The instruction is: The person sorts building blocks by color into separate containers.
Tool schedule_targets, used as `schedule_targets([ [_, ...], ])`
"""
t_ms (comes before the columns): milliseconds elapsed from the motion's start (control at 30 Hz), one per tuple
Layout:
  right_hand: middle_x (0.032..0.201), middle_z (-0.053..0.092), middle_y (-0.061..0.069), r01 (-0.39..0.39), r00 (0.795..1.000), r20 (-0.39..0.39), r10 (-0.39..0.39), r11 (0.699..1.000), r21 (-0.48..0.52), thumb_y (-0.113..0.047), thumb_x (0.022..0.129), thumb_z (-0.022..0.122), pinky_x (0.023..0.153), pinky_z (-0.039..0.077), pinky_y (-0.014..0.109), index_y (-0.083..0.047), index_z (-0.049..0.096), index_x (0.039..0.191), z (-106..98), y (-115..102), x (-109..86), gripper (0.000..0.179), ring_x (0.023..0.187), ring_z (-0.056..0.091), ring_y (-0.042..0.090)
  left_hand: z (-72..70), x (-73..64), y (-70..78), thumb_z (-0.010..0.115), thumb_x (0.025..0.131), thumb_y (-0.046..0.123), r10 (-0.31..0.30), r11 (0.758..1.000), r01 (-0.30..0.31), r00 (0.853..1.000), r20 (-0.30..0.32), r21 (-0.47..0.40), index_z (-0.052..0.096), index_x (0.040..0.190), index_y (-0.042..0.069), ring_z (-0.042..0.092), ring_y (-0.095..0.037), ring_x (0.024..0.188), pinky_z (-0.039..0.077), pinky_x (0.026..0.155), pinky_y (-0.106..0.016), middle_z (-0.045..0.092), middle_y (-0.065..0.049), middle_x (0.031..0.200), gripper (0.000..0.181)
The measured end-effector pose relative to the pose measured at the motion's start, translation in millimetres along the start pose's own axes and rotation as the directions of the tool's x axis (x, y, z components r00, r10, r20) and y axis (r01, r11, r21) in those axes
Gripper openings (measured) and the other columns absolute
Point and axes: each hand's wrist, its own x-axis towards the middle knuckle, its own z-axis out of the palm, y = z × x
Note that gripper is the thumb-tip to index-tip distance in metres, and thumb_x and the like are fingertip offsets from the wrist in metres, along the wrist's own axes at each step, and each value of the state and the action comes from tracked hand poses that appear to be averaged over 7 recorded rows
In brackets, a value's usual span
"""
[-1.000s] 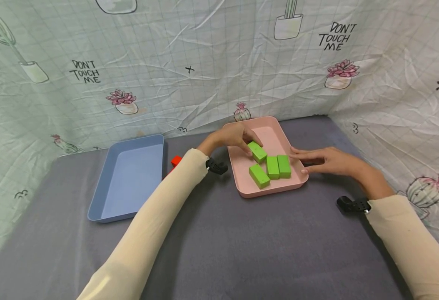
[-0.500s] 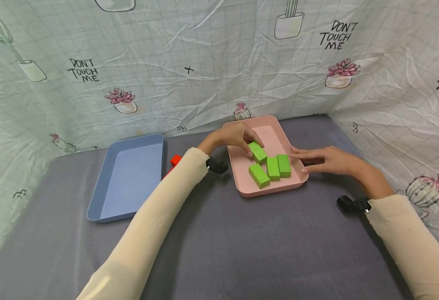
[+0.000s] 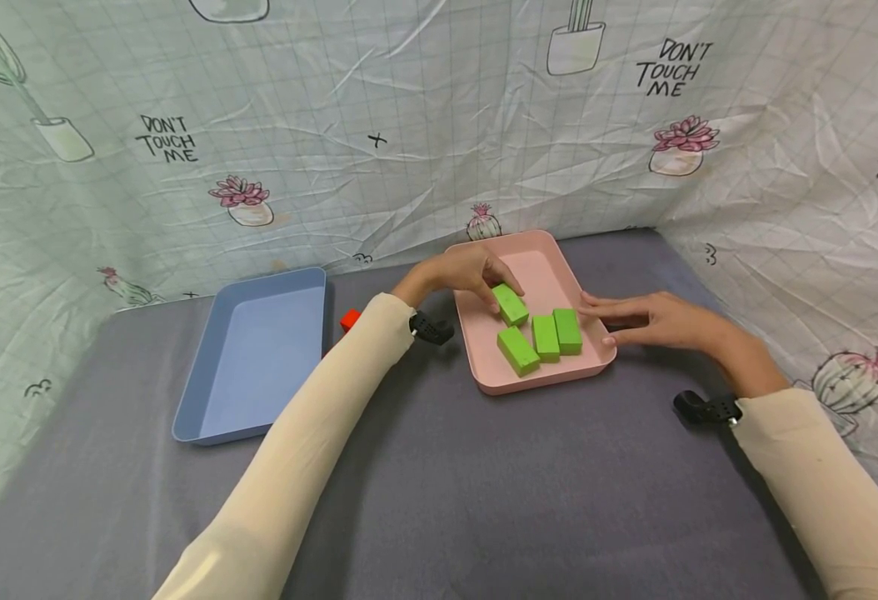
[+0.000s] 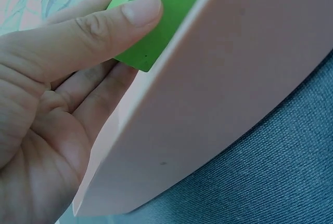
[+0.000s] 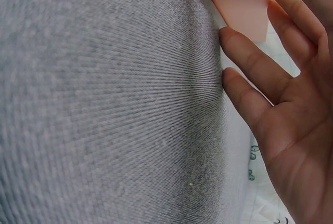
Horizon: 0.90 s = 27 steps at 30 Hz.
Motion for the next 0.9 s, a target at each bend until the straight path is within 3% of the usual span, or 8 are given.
schedule_targets([
  [133,0.157,0.044,-0.005,0.005,1.000,-0.003,-0.005,1.000,-0.005,-0.022,0.090,0.079,0.097,0.026,0.000,-0.025,0.062,0.143,1.0,2.3,0.4,0.055,0.143,0.032,-0.006,-0.4,0.1,-0.4,0.082,0.082,-0.002,-0.001,1.000,0.001,1.000,-0.004,0.023,0.076,0.119,0.003,0.066,-0.006,0.102,0.054,0.091,-0.022,0.076,-0.006,0.115,0.038],
  [367,0.157,0.043,-0.008,0.008,1.000,-0.006,-0.008,1.000,-0.010,-0.021,0.090,0.078,0.096,0.027,0.000,-0.024,0.061,0.144,2.0,4.4,0.3,0.056,0.141,0.032,-0.008,-2.4,1.7,-0.4,0.081,0.082,-0.005,-0.016,0.999,0.016,1.000,0.002,-0.048,0.073,0.121,-0.001,0.066,-0.011,0.100,0.054,0.090,-0.024,0.075,-0.010,0.115,0.040],
  [900,0.158,0.043,-0.006,-0.017,1.000,-0.001,0.017,1.000,-0.023,-0.024,0.091,0.078,0.096,0.025,-0.001,-0.027,0.061,0.144,1.1,3.7,1.1,0.056,0.143,0.032,-0.002,-5.0,1.2,1.1,0.082,0.083,-0.002,-0.080,0.997,0.080,0.997,-0.006,-0.011,0.074,0.122,0.002,0.063,-0.005,0.100,0.051,0.090,-0.019,0.075,-0.007,0.116,0.040],
])
